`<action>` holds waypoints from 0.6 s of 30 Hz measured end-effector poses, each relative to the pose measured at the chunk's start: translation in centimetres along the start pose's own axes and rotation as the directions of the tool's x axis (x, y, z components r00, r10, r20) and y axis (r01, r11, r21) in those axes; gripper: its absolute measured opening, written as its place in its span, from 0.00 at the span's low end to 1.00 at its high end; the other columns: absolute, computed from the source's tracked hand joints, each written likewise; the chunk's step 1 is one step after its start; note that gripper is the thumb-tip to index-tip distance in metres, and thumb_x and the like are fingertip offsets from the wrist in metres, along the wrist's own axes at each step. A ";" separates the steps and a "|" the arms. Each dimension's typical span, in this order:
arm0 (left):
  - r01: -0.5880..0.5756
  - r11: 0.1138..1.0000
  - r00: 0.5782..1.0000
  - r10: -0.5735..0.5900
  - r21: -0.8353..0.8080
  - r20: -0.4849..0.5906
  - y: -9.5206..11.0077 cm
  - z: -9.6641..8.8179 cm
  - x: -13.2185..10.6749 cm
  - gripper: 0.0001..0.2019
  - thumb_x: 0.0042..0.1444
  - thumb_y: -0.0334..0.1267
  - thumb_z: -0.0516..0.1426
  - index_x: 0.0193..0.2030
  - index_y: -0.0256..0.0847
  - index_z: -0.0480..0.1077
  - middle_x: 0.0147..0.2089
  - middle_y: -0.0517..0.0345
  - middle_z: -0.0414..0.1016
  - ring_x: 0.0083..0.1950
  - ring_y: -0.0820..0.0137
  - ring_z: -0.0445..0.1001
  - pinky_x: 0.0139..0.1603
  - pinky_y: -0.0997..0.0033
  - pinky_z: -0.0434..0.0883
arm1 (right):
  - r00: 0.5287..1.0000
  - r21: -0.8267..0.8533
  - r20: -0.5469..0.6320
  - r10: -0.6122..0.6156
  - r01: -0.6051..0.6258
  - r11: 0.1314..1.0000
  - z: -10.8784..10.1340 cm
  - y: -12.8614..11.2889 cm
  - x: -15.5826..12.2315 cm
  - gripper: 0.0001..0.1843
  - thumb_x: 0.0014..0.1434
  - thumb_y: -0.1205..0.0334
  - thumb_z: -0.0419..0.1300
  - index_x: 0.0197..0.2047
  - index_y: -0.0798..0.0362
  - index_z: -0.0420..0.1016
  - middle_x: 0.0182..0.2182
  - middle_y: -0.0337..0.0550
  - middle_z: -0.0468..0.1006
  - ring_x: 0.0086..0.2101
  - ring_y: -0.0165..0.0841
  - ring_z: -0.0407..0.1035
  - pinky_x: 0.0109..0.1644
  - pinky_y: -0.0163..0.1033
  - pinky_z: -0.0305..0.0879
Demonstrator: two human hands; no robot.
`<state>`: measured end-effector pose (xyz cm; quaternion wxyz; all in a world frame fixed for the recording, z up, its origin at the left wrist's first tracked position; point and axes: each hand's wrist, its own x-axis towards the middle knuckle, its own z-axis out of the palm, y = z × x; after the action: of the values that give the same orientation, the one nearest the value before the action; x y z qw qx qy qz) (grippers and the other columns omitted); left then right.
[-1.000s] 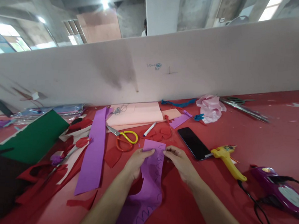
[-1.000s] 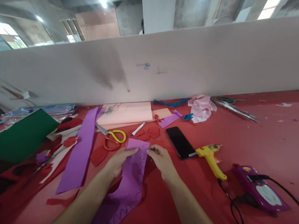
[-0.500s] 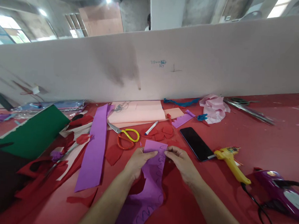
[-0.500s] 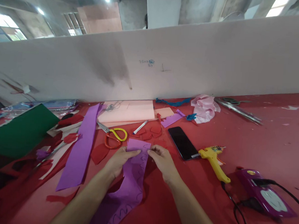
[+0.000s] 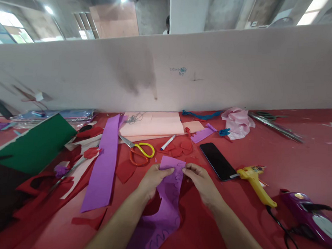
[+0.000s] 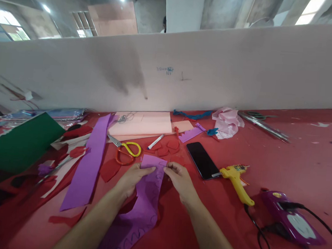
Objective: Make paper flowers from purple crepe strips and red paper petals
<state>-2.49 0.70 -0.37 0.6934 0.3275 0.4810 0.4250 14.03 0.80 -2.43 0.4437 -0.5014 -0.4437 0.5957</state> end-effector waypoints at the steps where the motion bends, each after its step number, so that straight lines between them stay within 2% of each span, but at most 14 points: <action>1: -0.004 1.000 1.000 0.004 0.002 0.003 0.0 0.0 0.0 0.17 0.40 0.38 0.69 0.38 0.33 0.79 0.37 0.48 0.82 0.34 0.65 0.79 0.39 0.68 0.73 | 1.000 -0.001 -0.003 -0.001 0.001 1.000 0.0 0.0 0.0 0.10 0.48 0.54 0.63 0.27 0.53 0.72 0.24 0.36 0.72 0.27 0.30 0.64 0.34 0.36 0.57; 4: 0.017 1.000 1.000 -0.017 -0.001 -0.012 0.1 0.0 0.0 0.16 0.40 0.38 0.69 0.37 0.33 0.79 0.35 0.48 0.82 0.32 0.65 0.79 0.38 0.67 0.73 | 1.000 -0.009 -0.022 -0.014 0.014 1.000 0.0 -0.1 0.0 0.10 0.49 0.54 0.62 0.26 0.52 0.72 0.24 0.37 0.72 0.27 0.31 0.65 0.33 0.36 0.58; 7: 0.032 0.999 0.998 -0.034 -0.038 -0.047 0.3 0.1 -0.1 0.14 0.39 0.37 0.69 0.35 0.34 0.79 0.32 0.50 0.82 0.30 0.66 0.78 0.37 0.68 0.73 | 0.997 -0.035 -0.065 -0.043 0.041 0.999 -0.3 0.1 -0.3 0.09 0.52 0.54 0.58 0.30 0.51 0.73 0.26 0.39 0.74 0.29 0.33 0.67 0.33 0.37 0.60; 11: 0.032 0.994 0.998 -0.037 -0.101 -0.052 0.9 0.2 -0.5 0.13 0.38 0.37 0.70 0.32 0.33 0.78 0.30 0.50 0.81 0.28 0.67 0.77 0.34 0.69 0.73 | 0.986 -0.151 -0.090 -0.140 0.126 0.981 -0.3 -0.1 -0.1 0.10 0.52 0.57 0.53 0.34 0.49 0.73 0.30 0.42 0.77 0.33 0.38 0.70 0.39 0.41 0.64; 14: -0.007 0.987 0.999 -0.002 -0.160 -0.054 1.7 -0.3 -1.3 0.15 0.37 0.39 0.71 0.32 0.33 0.78 0.30 0.50 0.81 0.27 0.67 0.77 0.33 0.70 0.73 | 0.972 -0.263 0.040 -0.232 0.234 0.936 1.3 -1.7 1.8 0.10 0.49 0.62 0.54 0.34 0.48 0.75 0.33 0.42 0.79 0.36 0.39 0.71 0.44 0.44 0.65; 18: -0.169 0.956 0.968 0.115 -0.241 -0.224 3.2 -2.3 -3.3 0.17 0.37 0.39 0.71 0.35 0.33 0.78 0.31 0.52 0.82 0.27 0.68 0.78 0.32 0.71 0.73 | 0.917 -0.372 0.268 -0.294 0.380 0.847 6.4 -4.1 6.3 0.13 0.45 0.69 0.57 0.35 0.48 0.78 0.38 0.42 0.80 0.41 0.40 0.71 0.49 0.43 0.63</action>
<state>-6.14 -0.81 2.86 0.6436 0.2222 0.4666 0.5646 7.39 7.23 0.97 0.3772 -0.4354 -0.6843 0.4472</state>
